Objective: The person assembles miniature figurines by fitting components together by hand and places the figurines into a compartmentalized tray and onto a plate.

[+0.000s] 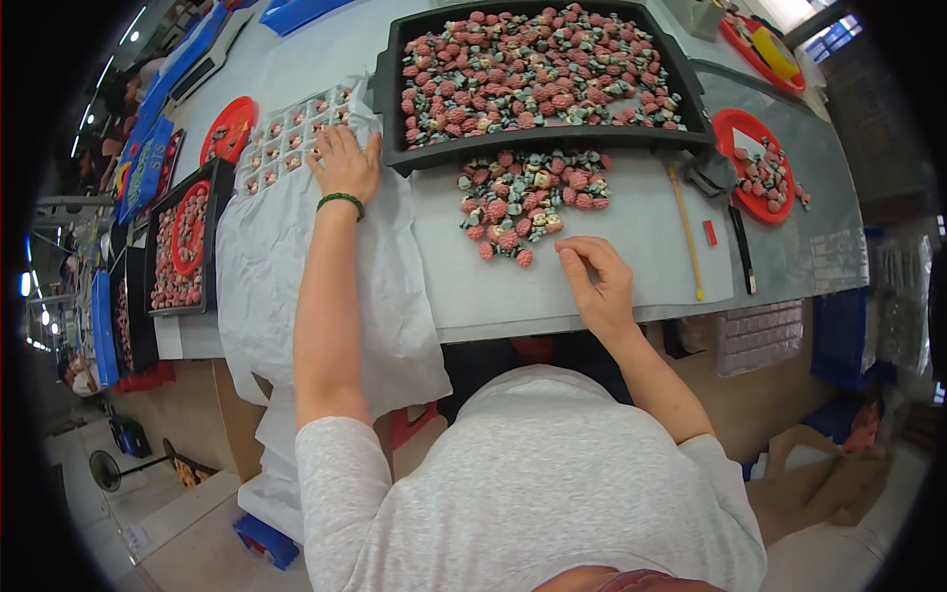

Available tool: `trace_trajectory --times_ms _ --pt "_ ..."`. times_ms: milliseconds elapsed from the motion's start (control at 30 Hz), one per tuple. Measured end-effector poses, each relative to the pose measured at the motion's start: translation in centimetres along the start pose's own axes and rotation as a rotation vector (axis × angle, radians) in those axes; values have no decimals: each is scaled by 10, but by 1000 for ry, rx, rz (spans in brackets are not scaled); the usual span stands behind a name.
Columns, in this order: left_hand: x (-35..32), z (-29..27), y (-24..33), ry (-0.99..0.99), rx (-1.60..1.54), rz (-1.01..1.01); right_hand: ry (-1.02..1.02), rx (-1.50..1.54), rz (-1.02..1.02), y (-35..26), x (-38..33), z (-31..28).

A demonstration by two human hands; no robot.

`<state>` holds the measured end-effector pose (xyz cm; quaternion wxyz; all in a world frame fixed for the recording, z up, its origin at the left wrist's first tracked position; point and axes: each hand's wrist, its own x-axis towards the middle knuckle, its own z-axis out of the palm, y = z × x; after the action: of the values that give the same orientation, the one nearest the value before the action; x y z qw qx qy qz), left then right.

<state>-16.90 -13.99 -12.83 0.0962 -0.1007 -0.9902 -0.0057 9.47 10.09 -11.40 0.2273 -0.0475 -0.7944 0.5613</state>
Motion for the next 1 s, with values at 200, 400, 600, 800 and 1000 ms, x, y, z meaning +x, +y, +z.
trace_trajectory --times_ms 200,400,600,800,1000 --pt "-2 -18 0 -9 -80 -52 95 -42 -56 -5 31 -12" --pt "-64 -104 71 540 -811 294 61 -541 -252 8 76 -23" --pt "-136 -105 119 -20 -1484 248 61 -268 -45 -7 66 -32" --pt "-151 -86 144 -443 -1775 32 -238 419 408 -35 42 -34" --pt "-165 -81 152 -482 -1805 135 -125 639 479 -34 27 -19"
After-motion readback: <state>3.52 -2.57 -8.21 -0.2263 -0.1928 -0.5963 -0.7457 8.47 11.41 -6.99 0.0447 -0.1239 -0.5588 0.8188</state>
